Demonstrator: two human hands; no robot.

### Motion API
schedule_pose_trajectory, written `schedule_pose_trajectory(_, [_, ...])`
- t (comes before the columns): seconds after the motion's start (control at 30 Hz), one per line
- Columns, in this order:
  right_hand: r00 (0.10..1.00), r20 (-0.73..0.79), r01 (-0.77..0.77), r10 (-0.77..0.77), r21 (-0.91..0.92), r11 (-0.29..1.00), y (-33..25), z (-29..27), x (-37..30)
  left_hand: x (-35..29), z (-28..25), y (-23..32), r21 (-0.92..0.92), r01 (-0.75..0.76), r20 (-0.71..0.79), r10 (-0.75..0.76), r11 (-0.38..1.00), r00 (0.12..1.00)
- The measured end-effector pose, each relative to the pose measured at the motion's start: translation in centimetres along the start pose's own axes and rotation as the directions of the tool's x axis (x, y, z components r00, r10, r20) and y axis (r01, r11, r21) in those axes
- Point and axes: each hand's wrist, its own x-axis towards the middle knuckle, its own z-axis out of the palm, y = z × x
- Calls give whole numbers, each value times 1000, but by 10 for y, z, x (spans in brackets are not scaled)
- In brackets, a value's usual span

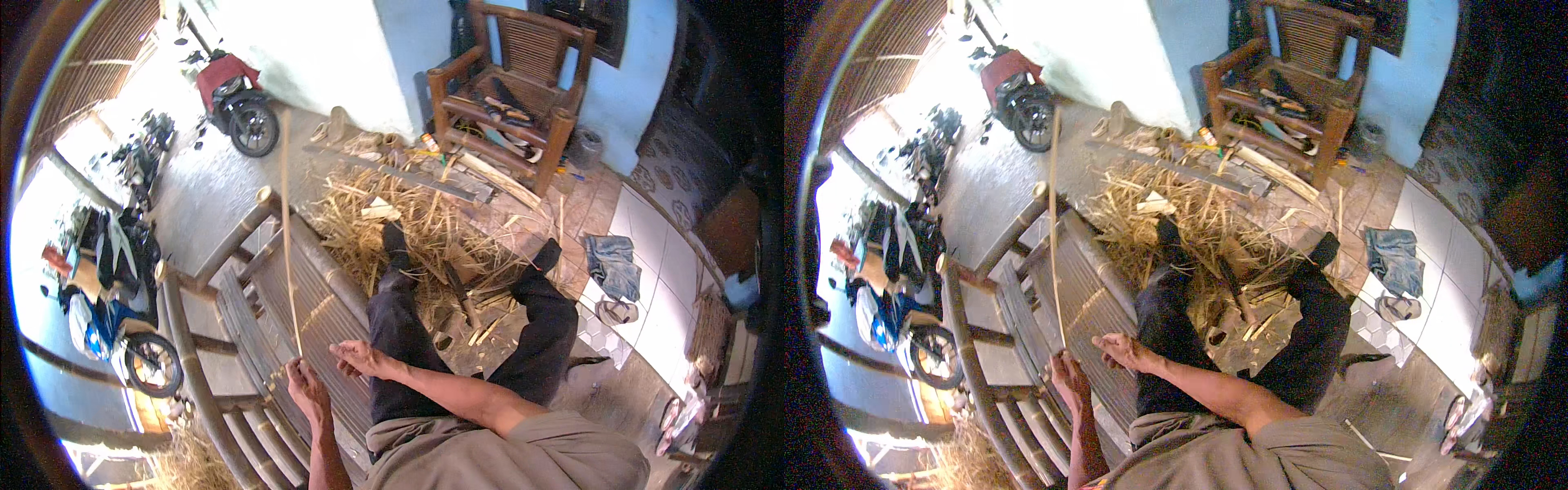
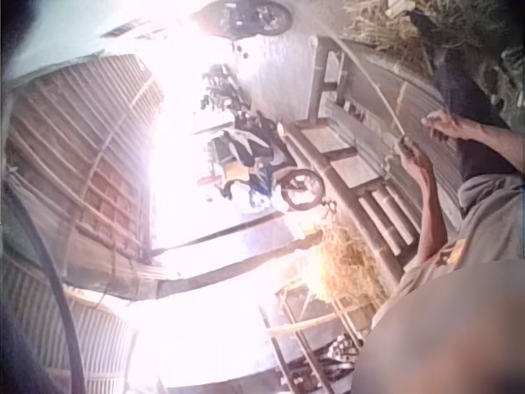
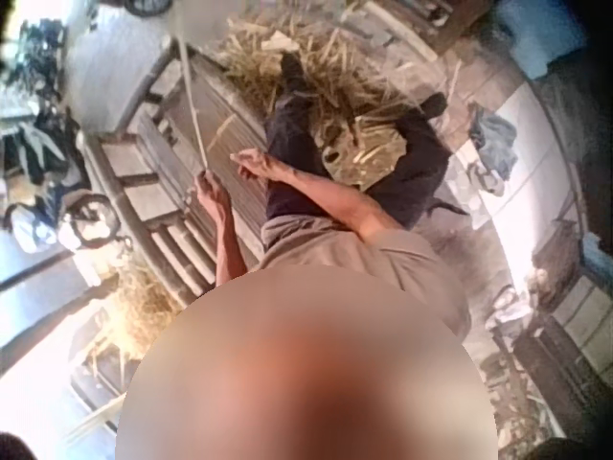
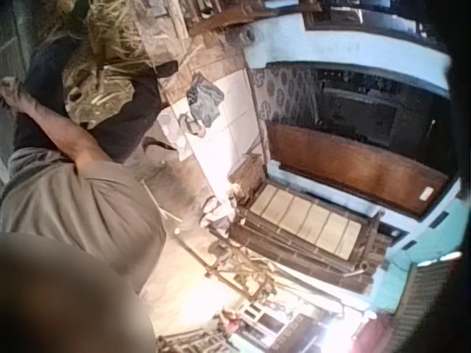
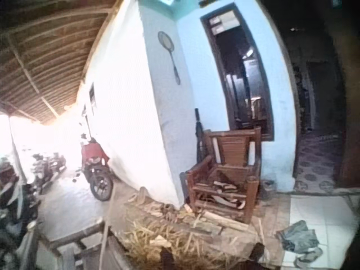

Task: The person sits on the floor and uses a knife to shave and smooth thin bamboo strips. They repeatedly hold the strips against their leg and scrape the blade along the surface to remove splinters and refine the edges.

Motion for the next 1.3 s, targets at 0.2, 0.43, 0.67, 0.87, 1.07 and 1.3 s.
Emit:
schedule_pose_trajectory(0.2, [935, -334, 219, -121, 273, 937, -71, -38, 7, 21, 61, 104, 70, -445, 172, 428, 893, 887])
schedule_pose_trajectory(0.43, [867, -458, 401, -197, 406, 821, -121, -100, 7, -16, 87, 125, -195, -468, 312, 507, 862, 803])
schedule_pose_trajectory(0.67, [880, -468, 367, -86, 552, 749, -142, -127, 16, -42, 114, 71, -453, 410, 540, -122, 792, 832])
schedule_pose_trajectory(0.87, [936, -337, 235, -106, 368, 899, -97, -150, 42, -8, 138, 67, -860, 416, 361, -225, 295, 905])
schedule_pose_trajectory(1.07, [571, -814, -342, -102, -350, 872, 75, -248, 5, 44, 160, 22, -883, 396, 293, -362, 253, 885])
schedule_pose_trajectory(1.3, [387, -917, -747, -97, -373, 550, 199, -302, -52, 56, 179, -1, -838, 419, 258, -422, 350, 869])
